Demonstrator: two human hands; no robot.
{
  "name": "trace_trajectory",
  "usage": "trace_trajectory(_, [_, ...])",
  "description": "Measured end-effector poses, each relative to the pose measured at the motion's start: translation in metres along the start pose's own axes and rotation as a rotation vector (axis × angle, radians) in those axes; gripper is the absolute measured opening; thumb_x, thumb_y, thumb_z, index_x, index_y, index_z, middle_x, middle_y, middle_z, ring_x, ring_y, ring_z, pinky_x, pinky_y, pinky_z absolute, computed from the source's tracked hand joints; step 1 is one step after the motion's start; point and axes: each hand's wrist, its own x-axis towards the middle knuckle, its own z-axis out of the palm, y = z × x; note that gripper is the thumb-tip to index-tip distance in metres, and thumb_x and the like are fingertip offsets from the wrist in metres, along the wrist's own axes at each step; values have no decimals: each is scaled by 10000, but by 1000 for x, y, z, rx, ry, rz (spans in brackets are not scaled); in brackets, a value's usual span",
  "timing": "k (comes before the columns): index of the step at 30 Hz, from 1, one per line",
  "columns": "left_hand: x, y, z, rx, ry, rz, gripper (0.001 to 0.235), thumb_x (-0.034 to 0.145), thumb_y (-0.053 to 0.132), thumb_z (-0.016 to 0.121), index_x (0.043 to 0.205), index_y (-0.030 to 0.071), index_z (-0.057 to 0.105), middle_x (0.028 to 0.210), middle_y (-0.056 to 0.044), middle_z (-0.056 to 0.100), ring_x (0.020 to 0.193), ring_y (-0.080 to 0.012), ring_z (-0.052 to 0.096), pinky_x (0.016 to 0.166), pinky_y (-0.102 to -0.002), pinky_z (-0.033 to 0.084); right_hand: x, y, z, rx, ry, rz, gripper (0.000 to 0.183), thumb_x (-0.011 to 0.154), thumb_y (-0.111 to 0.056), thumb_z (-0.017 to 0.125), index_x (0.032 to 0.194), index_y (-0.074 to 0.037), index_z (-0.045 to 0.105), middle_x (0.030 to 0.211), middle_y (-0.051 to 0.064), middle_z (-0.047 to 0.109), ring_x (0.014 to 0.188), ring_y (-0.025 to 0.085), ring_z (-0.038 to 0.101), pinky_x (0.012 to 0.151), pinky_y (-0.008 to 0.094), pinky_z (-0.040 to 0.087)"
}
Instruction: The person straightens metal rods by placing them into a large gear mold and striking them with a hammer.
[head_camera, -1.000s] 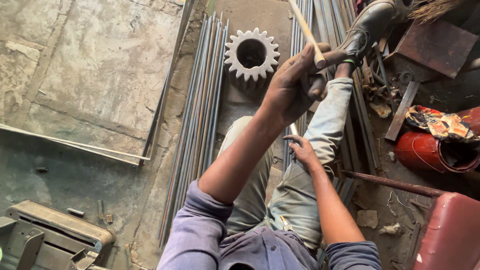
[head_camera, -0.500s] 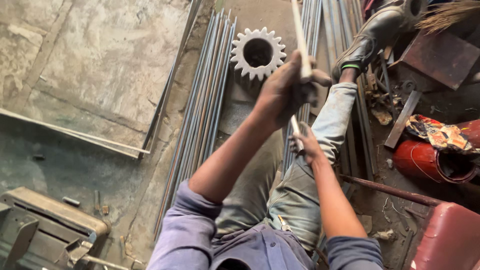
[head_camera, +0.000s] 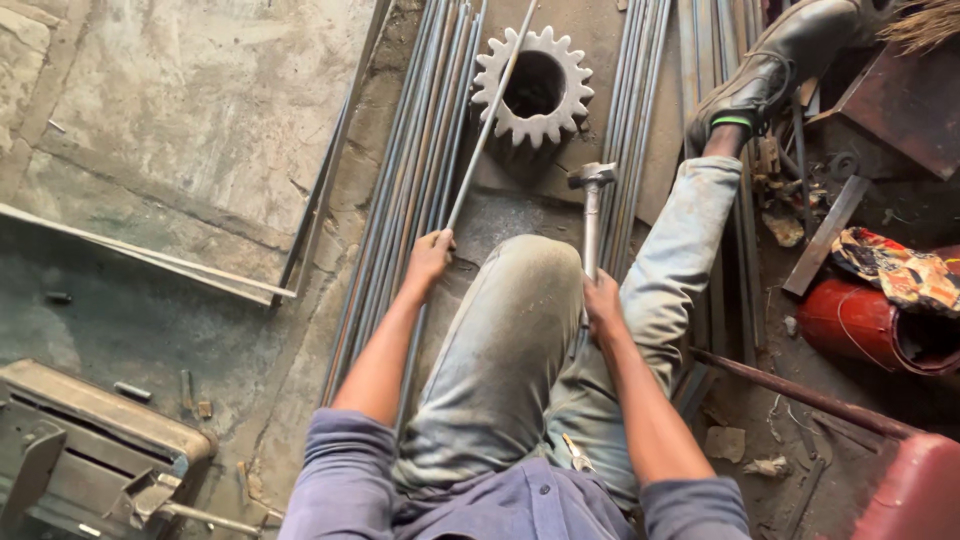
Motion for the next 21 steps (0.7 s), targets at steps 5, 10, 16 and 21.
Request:
trace_trajectory(5, [37,-17,12,176,102,-30,415,1029,392,558,836,42,670,620,-54,583,582,-124,570,564,-314,451,-21,-66,-17,156,-41,-131,354,1032,-352,580,1151,-25,647,684,9,591,476,115,543,389,269,438])
trace_trajectory(10, [16,-16,4,170,113,30,440,1050,389,546,834,21,654,619,-51,559,588,-146,545,573,-336,441,-20,-199,-9,112,-61,-688,554,1059,-541,549,1262,-30,619,724,-12,588,554,84,576,462,260,472])
trace_trajectory(16, [-43,-21,-17,103,55,-24,409,1047,375,539,844,39,654,610,-19,530,582,-112,522,550,-314,424,52,-220,39,117,-158,-695,475,1118,-429,513,1443,-81,520,741,0,592,605,92,580,511,278,485])
trace_trajectory(21, [-75,-32,-25,53,38,-167,420,1040,384,546,828,33,639,603,-41,509,564,-134,497,535,-334,396,108,-148,72,-139,-14,-271,367,1061,-413,620,1127,-51,617,629,-8,520,479,86,506,400,285,389])
